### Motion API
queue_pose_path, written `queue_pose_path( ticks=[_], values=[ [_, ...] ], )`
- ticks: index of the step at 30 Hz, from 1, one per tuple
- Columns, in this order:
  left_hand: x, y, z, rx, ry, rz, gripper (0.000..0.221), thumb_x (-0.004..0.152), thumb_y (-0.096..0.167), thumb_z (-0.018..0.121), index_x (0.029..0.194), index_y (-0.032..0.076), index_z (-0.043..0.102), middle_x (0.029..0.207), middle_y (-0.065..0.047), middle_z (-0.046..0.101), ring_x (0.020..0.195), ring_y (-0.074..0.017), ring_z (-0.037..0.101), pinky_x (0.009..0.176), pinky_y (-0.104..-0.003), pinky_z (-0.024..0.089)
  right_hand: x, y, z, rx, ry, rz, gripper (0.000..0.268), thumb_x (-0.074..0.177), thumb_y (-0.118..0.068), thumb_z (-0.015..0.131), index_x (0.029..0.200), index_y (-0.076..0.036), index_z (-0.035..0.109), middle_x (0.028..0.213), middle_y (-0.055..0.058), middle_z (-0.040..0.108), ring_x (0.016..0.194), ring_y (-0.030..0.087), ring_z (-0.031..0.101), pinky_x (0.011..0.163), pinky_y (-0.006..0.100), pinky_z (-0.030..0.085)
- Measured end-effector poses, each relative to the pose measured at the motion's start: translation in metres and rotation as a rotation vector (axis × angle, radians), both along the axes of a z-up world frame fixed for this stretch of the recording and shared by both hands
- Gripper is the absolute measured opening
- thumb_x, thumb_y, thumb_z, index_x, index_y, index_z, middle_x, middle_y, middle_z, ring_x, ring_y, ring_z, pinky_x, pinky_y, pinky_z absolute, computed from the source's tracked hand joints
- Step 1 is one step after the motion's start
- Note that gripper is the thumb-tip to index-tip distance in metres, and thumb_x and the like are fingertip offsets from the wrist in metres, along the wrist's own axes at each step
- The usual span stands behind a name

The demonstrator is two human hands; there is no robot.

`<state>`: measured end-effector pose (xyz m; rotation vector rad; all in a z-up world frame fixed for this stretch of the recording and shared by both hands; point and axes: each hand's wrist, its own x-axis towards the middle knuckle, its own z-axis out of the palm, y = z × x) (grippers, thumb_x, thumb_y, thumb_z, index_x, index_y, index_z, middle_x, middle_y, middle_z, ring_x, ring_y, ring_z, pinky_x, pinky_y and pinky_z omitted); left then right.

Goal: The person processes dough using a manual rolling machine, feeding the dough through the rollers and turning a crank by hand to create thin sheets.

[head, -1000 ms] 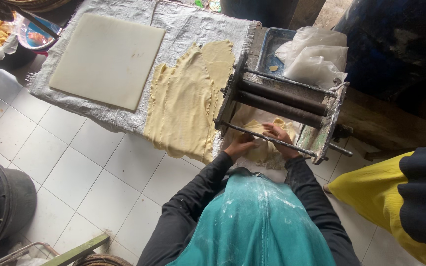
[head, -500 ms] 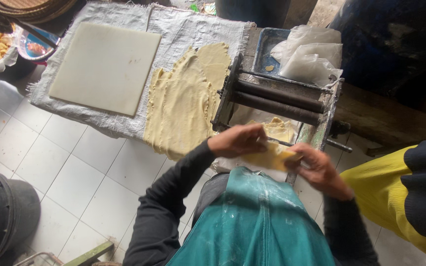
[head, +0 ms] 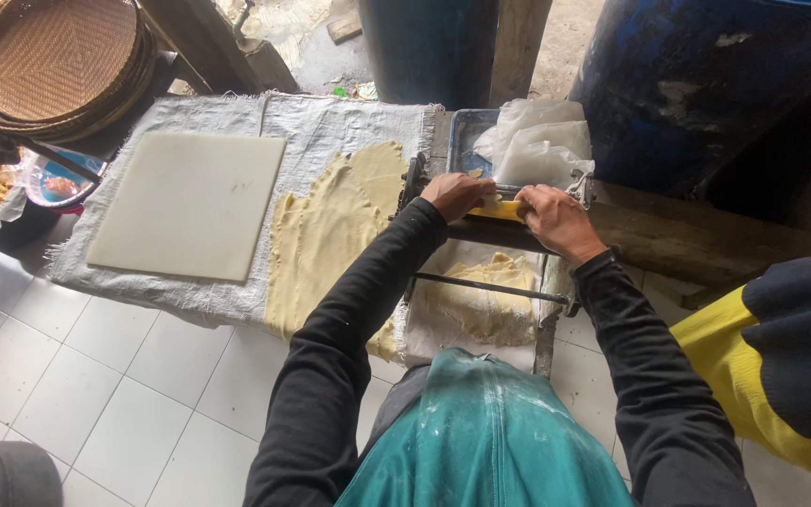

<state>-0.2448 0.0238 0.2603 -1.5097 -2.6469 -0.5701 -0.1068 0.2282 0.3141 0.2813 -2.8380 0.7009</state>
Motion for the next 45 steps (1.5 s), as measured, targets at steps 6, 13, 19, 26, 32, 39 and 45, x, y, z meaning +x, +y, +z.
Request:
queue_pose_path(
  ticks=[6, 13, 19, 26, 32, 39, 45],
  values=[
    [0.007, 0.003, -0.002, -0.135, -0.035, -0.036, 0.022, 0.086, 0.024, 0.074, 0.106, 0.016, 0.065, 0.087, -0.01, 0.073, 0.082, -0.0331, 0.073, 0.069, -0.046, 0.056, 0.001, 0.003, -0.008, -0.021, -0.043, 0.007, 0.018, 0.088, -0.01, 0.068, 0.106, -0.007, 0.068, 0.1, 0.014, 0.07, 0.095, 0.033, 0.068, 0.086, 0.045, 0.053],
    [0.005, 0.013, -0.005, -0.104, -0.069, 0.021, 0.015, 0.09, 0.024, 0.073, 0.101, 0.016, 0.066, 0.089, -0.009, 0.074, 0.085, -0.0321, 0.073, 0.069, -0.046, 0.057, 0.0, 0.029, -0.026, -0.054, 0.319, -0.021, 0.019, 0.101, -0.018, 0.068, 0.115, -0.006, 0.068, 0.1, 0.011, 0.071, 0.086, 0.021, 0.068, 0.071, 0.034, 0.059],
    [0.003, 0.013, -0.007, -0.125, -0.094, 0.03, 0.02, 0.088, 0.026, 0.075, 0.104, 0.017, 0.068, 0.09, -0.009, 0.074, 0.086, -0.0323, 0.073, 0.071, -0.046, 0.057, 0.039, 0.15, -0.125, -0.382, 0.386, -0.5, 0.006, 0.114, -0.009, 0.063, 0.116, -0.003, 0.063, 0.105, 0.011, 0.071, 0.09, 0.019, 0.069, 0.078, 0.029, 0.059],
    [-0.001, 0.011, -0.007, -0.079, -0.129, -0.022, 0.021, 0.084, 0.027, 0.078, 0.103, 0.02, 0.07, 0.094, -0.005, 0.075, 0.089, -0.0291, 0.073, 0.075, -0.044, 0.057, 0.131, 0.123, -0.258, 0.323, -0.073, -0.555, 0.054, 0.067, -0.049, 0.08, 0.11, -0.018, 0.071, 0.126, 0.016, 0.067, 0.13, 0.045, 0.054, 0.105, 0.083, 0.016],
    [0.01, 0.004, 0.052, -0.055, -0.078, -0.041, 0.037, 0.087, 0.026, 0.077, 0.119, 0.012, 0.066, 0.104, -0.01, 0.071, 0.092, -0.0294, 0.071, 0.076, -0.042, 0.059, 0.237, 0.098, -0.202, 0.391, -0.054, -0.537, 0.017, 0.089, -0.032, 0.072, 0.084, -0.017, 0.066, 0.081, 0.003, 0.07, 0.073, 0.019, 0.063, 0.078, 0.038, 0.044],
    [0.11, -0.141, 0.048, 0.576, -1.017, -0.246, 0.027, 0.104, 0.022, 0.068, 0.123, 0.003, 0.068, 0.118, -0.013, 0.071, 0.093, -0.0205, 0.065, 0.082, -0.035, 0.056, 0.251, 0.082, -0.075, 0.515, 0.133, -0.584, 0.027, 0.1, -0.027, 0.073, 0.079, -0.017, 0.06, 0.063, -0.001, 0.061, 0.064, 0.016, 0.058, 0.074, 0.032, 0.04],
    [0.218, -0.086, -0.114, 0.88, -2.026, 0.024, 0.038, 0.104, 0.032, 0.058, 0.13, 0.005, 0.057, 0.145, -0.016, 0.06, 0.137, -0.0273, 0.058, 0.116, -0.048, 0.047, 0.217, 0.108, -0.029, 0.675, 0.211, -0.62, 0.024, 0.095, -0.035, 0.073, 0.081, -0.016, 0.067, 0.06, -0.004, 0.056, 0.054, 0.015, 0.047, 0.077, 0.035, 0.039]
  ],
)
